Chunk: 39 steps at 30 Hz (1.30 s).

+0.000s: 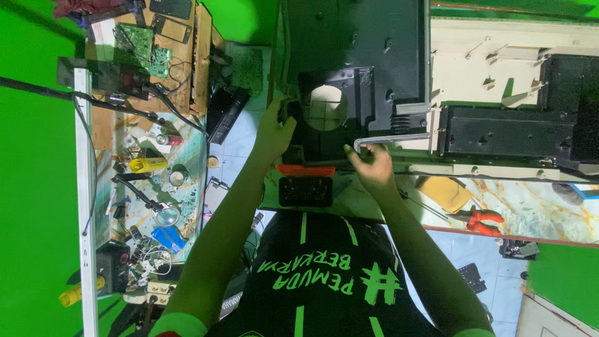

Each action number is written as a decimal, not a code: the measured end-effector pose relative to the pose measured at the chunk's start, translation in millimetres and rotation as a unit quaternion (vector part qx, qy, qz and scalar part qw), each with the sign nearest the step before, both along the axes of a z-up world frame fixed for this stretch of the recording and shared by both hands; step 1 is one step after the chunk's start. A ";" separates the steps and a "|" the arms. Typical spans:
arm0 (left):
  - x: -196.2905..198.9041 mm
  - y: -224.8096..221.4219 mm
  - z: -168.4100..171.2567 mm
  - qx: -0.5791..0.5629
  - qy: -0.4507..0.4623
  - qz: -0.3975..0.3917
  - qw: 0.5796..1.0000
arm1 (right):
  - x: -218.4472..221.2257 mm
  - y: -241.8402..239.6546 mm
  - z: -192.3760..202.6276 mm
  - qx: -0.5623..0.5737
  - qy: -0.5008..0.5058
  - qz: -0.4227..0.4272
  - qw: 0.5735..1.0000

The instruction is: The person cleans a speaker component with a cloth and installs it into a large electronic housing using a screwdriver.

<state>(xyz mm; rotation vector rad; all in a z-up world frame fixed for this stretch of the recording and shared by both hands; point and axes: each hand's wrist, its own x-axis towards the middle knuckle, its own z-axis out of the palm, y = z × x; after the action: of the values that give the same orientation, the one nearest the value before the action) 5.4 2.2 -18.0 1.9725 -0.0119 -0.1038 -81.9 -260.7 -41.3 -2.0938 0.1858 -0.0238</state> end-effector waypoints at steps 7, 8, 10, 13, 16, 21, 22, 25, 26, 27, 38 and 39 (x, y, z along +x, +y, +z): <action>5.6 -11.1 -3.0 0.058 -0.071 -0.019 0.996 | -0.4 -21.2 79.6 -0.219 0.337 0.109 0.909; 5.5 -11.9 -3.2 0.071 -0.060 -0.013 0.996 | -2.8 -23.1 87.1 -0.250 0.324 0.096 0.908; 2.3 -14.5 -7.1 0.038 0.010 0.009 0.999 | -6.1 -28.0 92.1 -0.304 0.187 0.105 0.928; 2.7 -13.8 -13.4 0.036 0.005 0.017 0.999 | -3.4 -42.1 83.5 -0.335 -0.088 0.162 0.924; 4.7 -10.1 -20.9 0.050 -0.033 0.014 0.998 | -2.6 -55.9 63.0 -0.325 -0.126 0.190 0.918; 3.9 -7.3 -29.5 0.034 -0.089 -0.003 0.995 | -4.3 -71.2 31.7 -0.296 -0.166 0.183 0.923; 3.3 -7.1 -29.8 0.049 -0.058 0.004 0.997 | -4.0 -73.0 28.7 -0.296 -0.172 0.181 0.922; 2.4 -6.0 -27.8 0.054 -0.077 0.002 0.996 | -2.2 -71.8 25.7 -0.295 -0.183 0.176 0.921; 4.5 -7.4 -26.6 0.048 -0.105 -0.004 0.993 | -0.6 -71.0 26.5 -0.296 -0.184 0.172 0.921; 6.3 -7.6 -25.0 0.040 -0.078 0.001 0.996 | 0.6 -69.2 27.9 -0.296 -0.185 0.170 0.922; 9.2 -4.3 -26.1 0.083 -0.090 -0.017 0.992 | 0.8 -69.6 28.7 -0.297 -0.205 0.178 0.915; 9.0 -6.0 -24.8 0.084 -0.081 -0.011 0.993 | 0.5 -70.2 26.6 -0.294 -0.209 0.179 0.915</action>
<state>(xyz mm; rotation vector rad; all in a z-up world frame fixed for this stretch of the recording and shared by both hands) 14.4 -3.8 -42.8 2.1441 -0.1346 0.0421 -81.4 -330.9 -14.8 -2.6276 -0.5285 -0.3411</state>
